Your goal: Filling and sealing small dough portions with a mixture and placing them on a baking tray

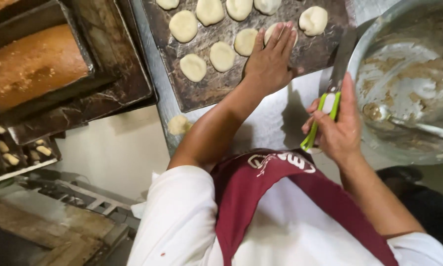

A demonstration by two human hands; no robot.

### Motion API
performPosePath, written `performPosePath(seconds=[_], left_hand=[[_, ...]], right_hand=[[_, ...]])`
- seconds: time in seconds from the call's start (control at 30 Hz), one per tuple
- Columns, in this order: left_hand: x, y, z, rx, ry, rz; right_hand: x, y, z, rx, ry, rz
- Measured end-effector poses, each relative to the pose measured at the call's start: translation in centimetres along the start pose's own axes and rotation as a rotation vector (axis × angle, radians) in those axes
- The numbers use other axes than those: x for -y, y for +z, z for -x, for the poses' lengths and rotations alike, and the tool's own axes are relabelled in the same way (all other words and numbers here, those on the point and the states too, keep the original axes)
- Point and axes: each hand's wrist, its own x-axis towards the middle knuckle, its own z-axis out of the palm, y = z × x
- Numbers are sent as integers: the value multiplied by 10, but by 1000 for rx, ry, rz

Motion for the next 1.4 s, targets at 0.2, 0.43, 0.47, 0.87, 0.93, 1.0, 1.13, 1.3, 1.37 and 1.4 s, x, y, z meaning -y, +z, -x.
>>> performPosePath(seconds=[0.2, 0.43, 0.47, 0.87, 0.93, 1.0, 1.13, 1.3, 1.37, 1.4], left_hand=[[34, -6, 102, -244, -25, 30], [69, 28, 211, -570, -527, 118], [69, 30, 212, -573, -545, 49], [91, 51, 195, -582, -520, 190], [88, 44, 192, -614, -487, 199], [93, 42, 178, -658, -435, 203], [103, 34, 167, -280, -496, 200], [90, 21, 163, -504, -325, 199], [84, 23, 152, -524, -177, 230], [86, 23, 150, -525, -167, 226]], right_hand=[[32, 27, -15, 48, 26, 173], [31, 131, -71, 664, 3, 1187], [26, 148, -78, 745, -24, 1309], [33, 157, -82, 811, 60, 1526], [18, 160, -90, 790, -46, 1466], [9, 157, -102, 740, -158, 1409], [34, 145, -95, 769, 14, 1471], [26, 125, -92, 646, 13, 1372], [17, 128, -101, 660, 111, 1464], [24, 122, -94, 649, 112, 1461]])
